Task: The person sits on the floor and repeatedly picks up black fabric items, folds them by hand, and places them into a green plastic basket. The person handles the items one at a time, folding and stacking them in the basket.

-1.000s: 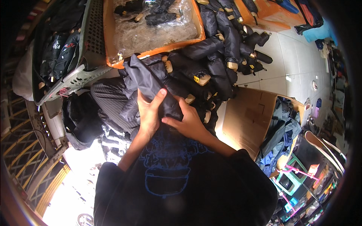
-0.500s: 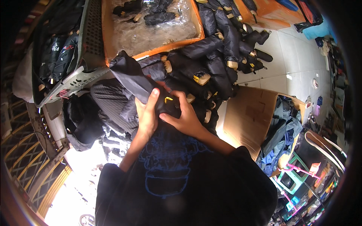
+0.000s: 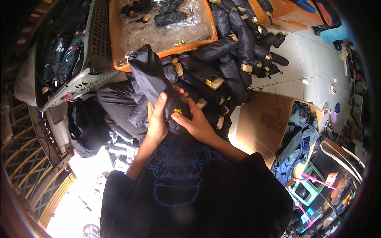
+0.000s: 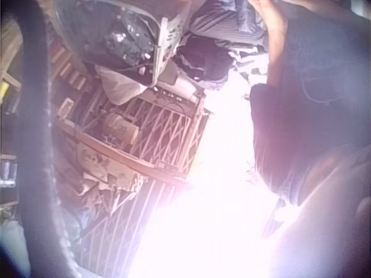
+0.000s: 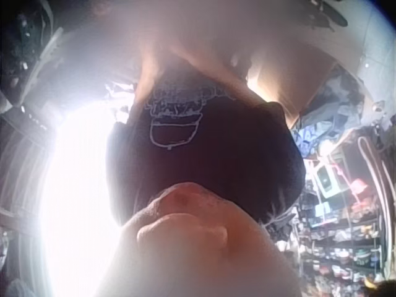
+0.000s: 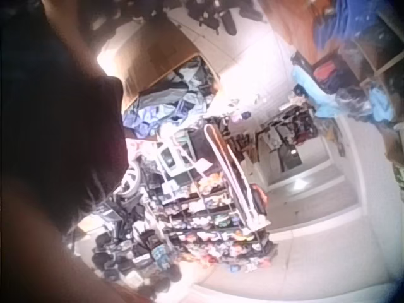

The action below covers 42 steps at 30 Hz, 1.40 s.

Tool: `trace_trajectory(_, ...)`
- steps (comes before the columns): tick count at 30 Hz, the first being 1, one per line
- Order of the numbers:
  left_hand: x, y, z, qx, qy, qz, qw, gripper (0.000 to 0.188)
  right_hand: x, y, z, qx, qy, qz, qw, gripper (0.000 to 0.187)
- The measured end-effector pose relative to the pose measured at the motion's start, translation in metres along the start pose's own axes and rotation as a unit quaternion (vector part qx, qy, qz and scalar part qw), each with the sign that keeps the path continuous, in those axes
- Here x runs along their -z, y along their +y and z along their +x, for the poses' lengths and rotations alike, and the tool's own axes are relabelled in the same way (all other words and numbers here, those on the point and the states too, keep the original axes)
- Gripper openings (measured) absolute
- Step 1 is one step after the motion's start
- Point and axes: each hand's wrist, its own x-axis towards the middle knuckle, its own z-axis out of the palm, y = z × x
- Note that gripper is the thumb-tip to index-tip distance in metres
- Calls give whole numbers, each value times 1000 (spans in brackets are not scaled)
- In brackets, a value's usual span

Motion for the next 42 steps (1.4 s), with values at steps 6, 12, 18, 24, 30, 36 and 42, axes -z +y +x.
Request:
trace_trajectory(6,-4,2,4,-15,-4,17,1000,53,4,-3,9,80,6,-109,991,59)
trace_trajectory(12,-6,-6,-4,-16,11,121,992,48,0,3,10,110,42,-19,993,53)
trace_trajectory(18,6,-11,5,-59,-42,107,992,56,6,8,10,82,-13,3,997,58)
trace_trajectory(24,8,6,15,-57,-80,62,993,73,22,-12,18,-103,-150,91,979,43)
trace_trajectory(30,-4,39,27,-76,-45,65,994,58,14,-18,17,-12,-57,-2,998,33)
trace_trajectory(36,-17,23,24,-84,24,78,993,34,7,-22,19,73,9,-97,993,32)
trace_trajectory(42,-16,10,22,-82,20,96,992,39,5,-20,20,70,32,-64,995,44)
